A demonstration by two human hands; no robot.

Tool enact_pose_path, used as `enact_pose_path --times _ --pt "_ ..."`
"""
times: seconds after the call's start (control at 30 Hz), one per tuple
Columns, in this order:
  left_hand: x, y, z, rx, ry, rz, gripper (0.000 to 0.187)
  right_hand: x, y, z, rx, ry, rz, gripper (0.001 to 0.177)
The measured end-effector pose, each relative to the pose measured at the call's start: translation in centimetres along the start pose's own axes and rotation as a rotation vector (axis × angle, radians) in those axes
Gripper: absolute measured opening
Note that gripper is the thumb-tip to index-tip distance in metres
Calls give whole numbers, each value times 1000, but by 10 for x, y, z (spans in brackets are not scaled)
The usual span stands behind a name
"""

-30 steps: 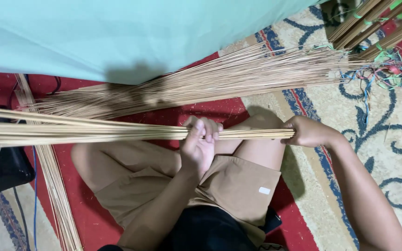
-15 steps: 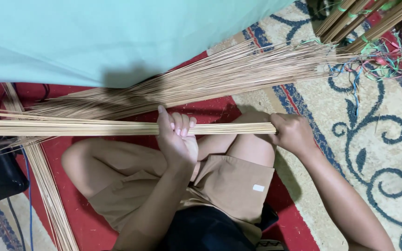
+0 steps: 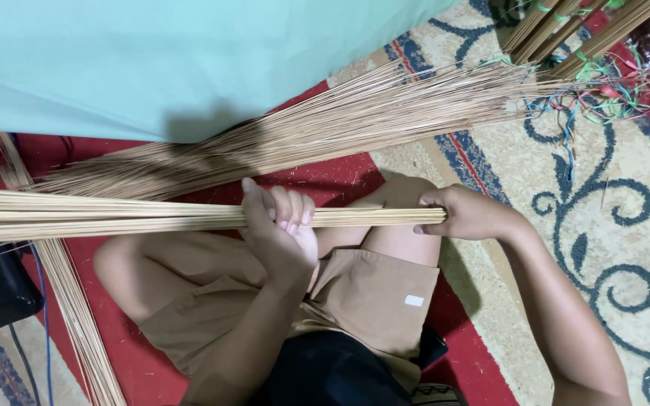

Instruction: The person gathers long, thin wooden sticks, aligns them into a neat bundle, and secures them by tying a string around one end while sitting on the floor.

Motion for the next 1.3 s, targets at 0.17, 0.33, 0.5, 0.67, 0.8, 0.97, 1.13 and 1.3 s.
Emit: enact_pose_path --times 0.17,0.33,0.5,0.67,0.8,0.97,1.13,1.3 --pt "-16 0 -15 -176 103 -12 51 -24 35 9 -572 -239 384 42" --pt "-15 -5 -13 -185 114 -19 52 -55 59 10 -896 -434 490 36" --pt "5 -6 6 435 108 27 31 -20 32 5 -267 -276 -1 37" --pt "34 -4 23 553 3 125 28 -12 30 14 -38 -228 -175 37" --pt "49 2 11 423 -168 80 48 -30 22 6 -78 -61 -1 36" --pt "63 1 1 367 -176 -33 49 -31 6 6 -141 11 110 32" --pt "69 -21 13 500 -184 -194 53 -36 -8 8 -169 56 171 29" --pt "80 -64 51 750 -179 -1174 38 -51 -9 6 -175 62 335 23"
Point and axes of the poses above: each hand's wrist, its own z-axis away from the middle knuckle, its own y-axis out of the palm, x = y × z, the point moved 6 cm from there along -z, towards the middle knuckle, and after that the axes turned 13 degrees about -x, right-handed, at the moved point
